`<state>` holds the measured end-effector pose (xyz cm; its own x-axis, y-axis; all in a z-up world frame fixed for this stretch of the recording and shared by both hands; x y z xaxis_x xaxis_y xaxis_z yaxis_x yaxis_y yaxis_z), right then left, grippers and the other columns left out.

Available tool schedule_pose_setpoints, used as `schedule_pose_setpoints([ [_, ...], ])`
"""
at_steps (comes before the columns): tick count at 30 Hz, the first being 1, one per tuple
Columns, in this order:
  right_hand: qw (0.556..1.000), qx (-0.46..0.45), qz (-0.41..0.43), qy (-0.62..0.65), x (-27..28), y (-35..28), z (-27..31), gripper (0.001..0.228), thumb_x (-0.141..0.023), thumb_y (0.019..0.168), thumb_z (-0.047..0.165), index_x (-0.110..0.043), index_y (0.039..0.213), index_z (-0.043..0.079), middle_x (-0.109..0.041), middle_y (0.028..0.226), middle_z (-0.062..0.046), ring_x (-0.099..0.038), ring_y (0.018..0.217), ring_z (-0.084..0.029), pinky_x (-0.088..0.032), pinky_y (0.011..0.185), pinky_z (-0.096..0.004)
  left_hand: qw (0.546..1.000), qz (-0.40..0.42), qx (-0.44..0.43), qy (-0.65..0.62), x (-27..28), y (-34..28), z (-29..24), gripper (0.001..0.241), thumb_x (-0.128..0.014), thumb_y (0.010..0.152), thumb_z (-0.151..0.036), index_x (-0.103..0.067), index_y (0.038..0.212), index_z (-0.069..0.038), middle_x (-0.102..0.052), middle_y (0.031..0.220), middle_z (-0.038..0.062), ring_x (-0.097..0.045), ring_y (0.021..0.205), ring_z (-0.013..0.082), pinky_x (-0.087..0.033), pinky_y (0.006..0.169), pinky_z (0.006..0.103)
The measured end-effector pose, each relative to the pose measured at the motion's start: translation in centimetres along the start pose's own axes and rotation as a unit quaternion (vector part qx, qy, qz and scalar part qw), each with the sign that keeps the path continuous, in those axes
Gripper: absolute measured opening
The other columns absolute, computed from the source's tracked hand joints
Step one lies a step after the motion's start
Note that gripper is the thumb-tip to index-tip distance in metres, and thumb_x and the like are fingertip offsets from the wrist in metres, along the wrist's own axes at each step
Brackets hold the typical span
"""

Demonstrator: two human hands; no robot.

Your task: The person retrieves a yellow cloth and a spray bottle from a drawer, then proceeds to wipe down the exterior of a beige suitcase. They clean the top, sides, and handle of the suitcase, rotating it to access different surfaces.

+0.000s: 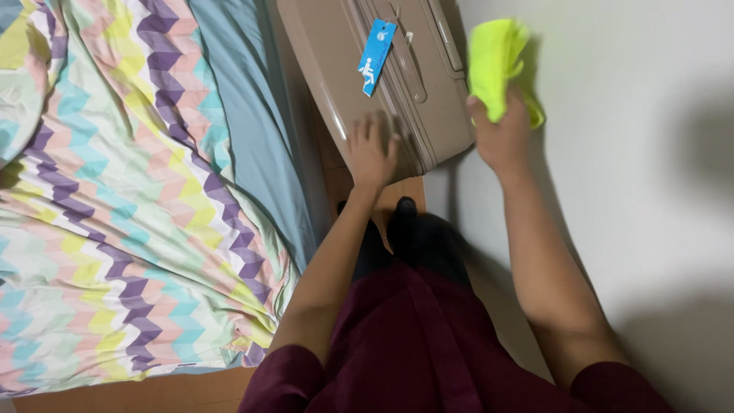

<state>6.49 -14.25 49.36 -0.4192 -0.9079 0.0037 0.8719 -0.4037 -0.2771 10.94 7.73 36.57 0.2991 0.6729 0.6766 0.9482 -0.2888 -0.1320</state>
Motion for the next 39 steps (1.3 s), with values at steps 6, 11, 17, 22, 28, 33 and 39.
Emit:
schedule_pose_setpoints([
  [6,0.795,0.161,0.170,-0.559,-4.6,-1.8,-8.2,0.080,-0.078,0.079,0.038,-0.058,0.152,0.012,-0.064,0.111,-0.021,-0.052,0.107,-0.044,-0.035,0.096,-0.061,0.943,-0.161,0.216,0.197,0.3,1.5,1.8,0.086,-0.064,0.091,-0.055,-0.025,0.157,-0.017,-0.020,0.163,0.028,-0.020,0.147,0.0531,-0.016,0.112,0.0650],
  [11,0.727,0.211,0.022,-0.652,-5.2,-0.5,-10.1,0.062,-0.070,0.091,0.066,-0.062,0.138,0.026,-0.045,0.147,-0.022,-0.025,0.146,-0.051,-0.008,0.117,-0.074,0.956,-0.140,0.256,-0.031,1.6,0.3,0.2,0.086,-0.062,0.092,-0.056,-0.019,0.162,-0.032,-0.020,0.168,0.025,-0.040,0.145,0.0477,-0.049,0.100,0.0562],
  [17,0.750,0.178,0.045,-0.635,-6.4,11.4,-7.3,0.085,-0.064,0.096,0.069,-0.041,0.165,0.023,-0.018,0.173,-0.017,-0.008,0.156,-0.049,0.002,0.116,-0.080,0.957,-0.157,0.246,-0.007,-0.2,-0.5,0.9,0.092,-0.068,0.091,-0.057,-0.021,0.164,-0.028,-0.022,0.165,0.027,-0.040,0.141,0.0530,-0.049,0.101,0.0570],
  [22,0.750,0.136,-0.021,-0.647,-6.2,2.5,-12.8,0.090,-0.067,0.102,0.058,-0.031,0.171,0.013,-0.010,0.177,-0.017,-0.005,0.161,-0.047,0.004,0.121,-0.077,0.951,-0.162,0.260,-0.037,0.6,-0.7,0.6,0.088,-0.066,0.094,-0.057,-0.022,0.165,-0.029,-0.024,0.167,0.027,-0.046,0.140,0.0515,-0.050,0.103,0.0570],
  [28,0.767,0.094,-0.038,-0.633,-4.3,6.9,-11.1,0.088,-0.075,0.094,0.040,-0.032,0.168,0.018,-0.016,0.175,-0.014,-0.010,0.159,-0.045,-0.006,0.120,-0.071,0.964,-0.141,0.224,-0.010,0.5,-0.6,2.0,0.085,-0.066,0.093,-0.055,-0.025,0.164,-0.031,-0.024,0.168,0.026,-0.048,0.138,0.0519,-0.053,0.099,0.0568],
  [33,0.822,0.152,-0.154,-0.527,-3.0,15.5,-11.8,0.077,-0.061,0.106,0.034,-0.022,0.168,0.013,-0.015,0.175,-0.016,-0.021,0.161,-0.037,-0.031,0.132,-0.051,0.958,-0.142,0.247,-0.022,0.5,-0.8,0.8,0.083,-0.066,0.093,-0.057,-0.027,0.162,-0.031,-0.024,0.168,0.025,-0.049,0.138,0.0505,-0.054,0.098,0.0555],
  [39,0.793,0.088,-0.077,-0.597,-1.8,1.0,-12.1,0.067,-0.082,0.087,0.016,-0.060,0.150,0.013,-0.024,0.171,-0.018,-0.021,0.153,-0.045,-0.018,0.124,-0.064,0.961,-0.127,0.243,-0.034,1.2,-0.7,1.3,0.084,-0.065,0.093,-0.058,-0.029,0.163,-0.030,-0.025,0.169,0.023,-0.050,0.140,0.0482,-0.053,0.100,0.0554],
])
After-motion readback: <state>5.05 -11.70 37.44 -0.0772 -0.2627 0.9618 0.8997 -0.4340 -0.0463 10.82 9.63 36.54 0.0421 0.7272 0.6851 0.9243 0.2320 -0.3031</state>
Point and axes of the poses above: each hand's wrist, its own y-axis towards the middle knuckle, its own x-axis out of the back of the hand, z = x × y, the point moved 2 cm from there along y, towards the middle knuckle
